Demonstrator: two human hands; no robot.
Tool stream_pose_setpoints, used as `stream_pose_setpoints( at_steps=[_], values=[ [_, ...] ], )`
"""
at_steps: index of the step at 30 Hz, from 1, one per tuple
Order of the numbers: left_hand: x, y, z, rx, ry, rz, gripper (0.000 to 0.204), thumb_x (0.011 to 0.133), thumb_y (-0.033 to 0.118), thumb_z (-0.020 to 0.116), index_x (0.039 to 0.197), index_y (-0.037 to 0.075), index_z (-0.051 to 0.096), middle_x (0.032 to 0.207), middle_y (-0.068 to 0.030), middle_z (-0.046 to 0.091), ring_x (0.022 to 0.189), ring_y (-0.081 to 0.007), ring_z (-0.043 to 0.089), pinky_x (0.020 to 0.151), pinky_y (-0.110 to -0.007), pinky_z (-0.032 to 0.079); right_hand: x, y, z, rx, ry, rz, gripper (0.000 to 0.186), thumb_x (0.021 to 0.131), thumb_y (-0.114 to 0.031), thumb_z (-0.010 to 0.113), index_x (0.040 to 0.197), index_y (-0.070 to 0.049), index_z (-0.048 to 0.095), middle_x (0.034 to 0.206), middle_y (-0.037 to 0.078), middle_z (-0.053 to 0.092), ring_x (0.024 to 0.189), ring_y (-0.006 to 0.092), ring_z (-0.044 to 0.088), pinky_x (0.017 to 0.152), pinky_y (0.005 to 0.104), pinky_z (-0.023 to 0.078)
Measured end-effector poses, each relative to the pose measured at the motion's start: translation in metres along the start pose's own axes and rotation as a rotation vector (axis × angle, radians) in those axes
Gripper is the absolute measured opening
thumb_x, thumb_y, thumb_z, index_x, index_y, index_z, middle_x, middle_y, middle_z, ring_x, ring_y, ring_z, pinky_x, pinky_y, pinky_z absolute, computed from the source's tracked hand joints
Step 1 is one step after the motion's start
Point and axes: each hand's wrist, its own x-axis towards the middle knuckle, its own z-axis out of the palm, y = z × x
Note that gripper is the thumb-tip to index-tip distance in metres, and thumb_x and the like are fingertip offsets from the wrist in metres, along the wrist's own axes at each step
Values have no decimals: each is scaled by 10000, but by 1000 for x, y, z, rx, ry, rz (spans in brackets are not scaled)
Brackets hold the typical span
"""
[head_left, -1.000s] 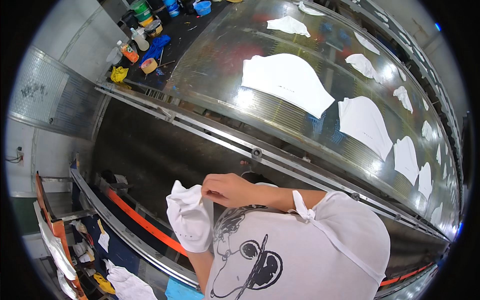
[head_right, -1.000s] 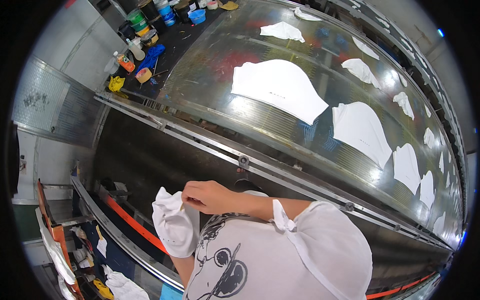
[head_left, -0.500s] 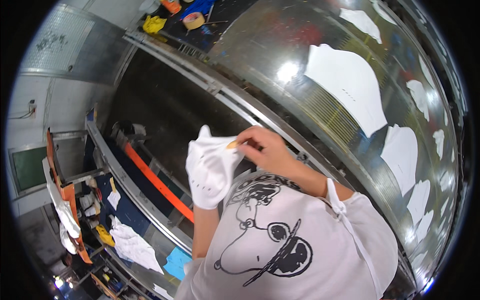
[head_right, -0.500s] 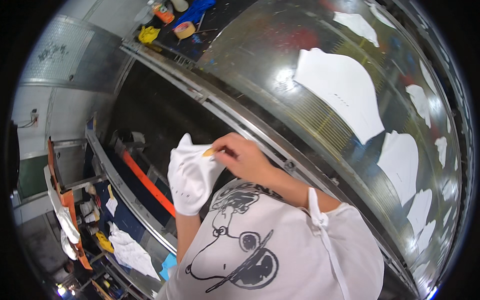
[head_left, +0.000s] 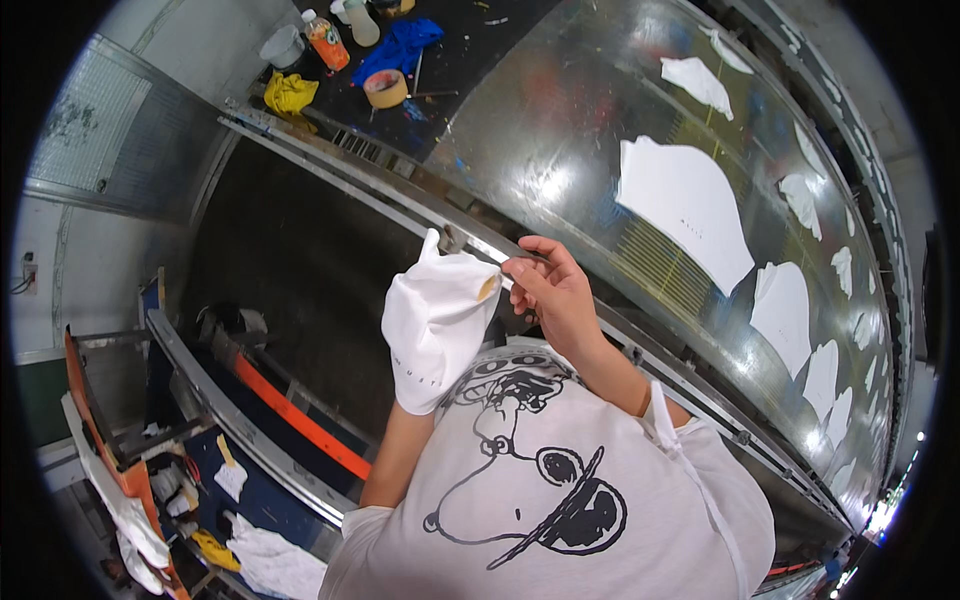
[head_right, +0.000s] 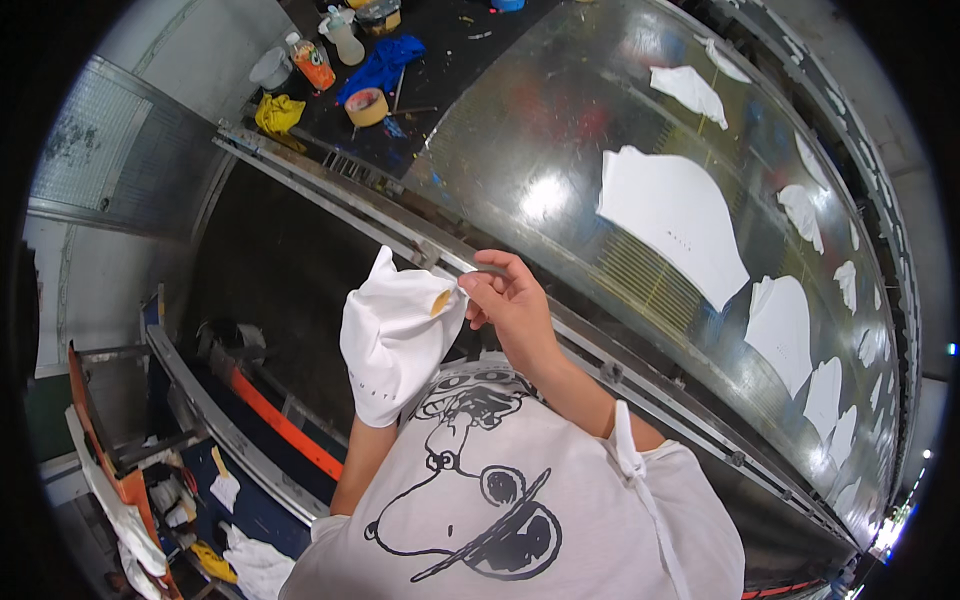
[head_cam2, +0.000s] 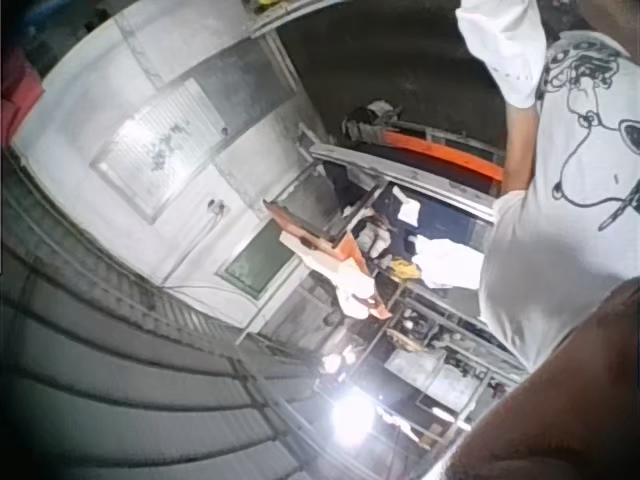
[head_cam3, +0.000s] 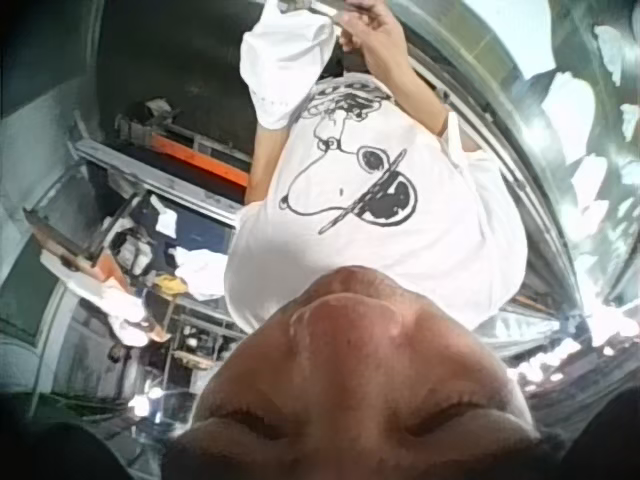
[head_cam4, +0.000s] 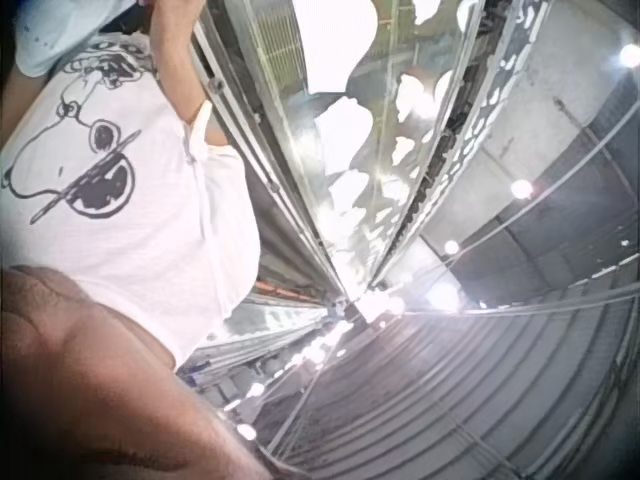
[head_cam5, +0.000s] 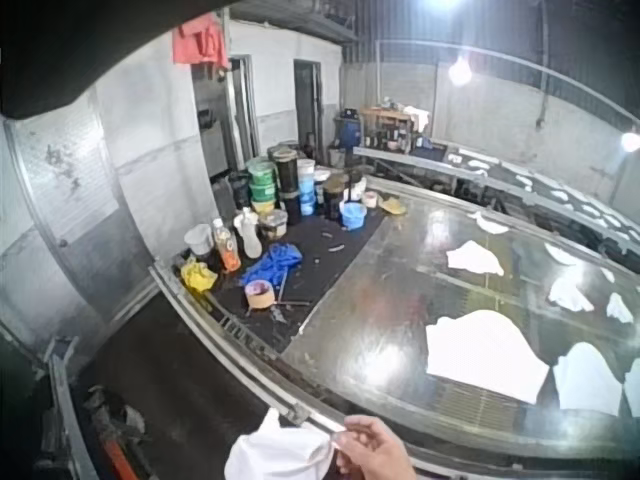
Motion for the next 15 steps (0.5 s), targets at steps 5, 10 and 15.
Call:
stream_pose_setpoints(
  at_steps=[5, 10, 15],
  values=[
    [44, -23, -57, -198, 32, 4, 307, 845, 7, 746, 1134, -19, 647, 1068, -136, 689, 909, -253, 666, 832, -337, 529, 30, 16, 63, -267, -7, -197, 213, 938, -111, 738, 1090, -23, 616, 919, 19, 664, 702, 76, 587, 612, 224, 472],
    [56, -50, -100, -624, 4, -245, 326, 991, 166, 619, 1216, -68, 591, 1184, -116, 641, 1030, -178, 601, 839, -332, 514, 34, 35, 122, -750, -183, -533, 149, 890, -109, 780, 960, -17, 685, 837, 43, 645, 648, 92, 583, 590, 236, 472],
    [65, -79, -122, -73, -21, 67, 369, 921, 61, 667, 1250, -73, 569, 1180, -158, 655, 1028, -237, 648, 923, -345, 516, 44, 47, 160, -830, -138, -467, 150, 903, -92, 771, 970, 19, 697, 861, 62, 671, 670, 93, 615, 600, 230, 500]
  ],
)
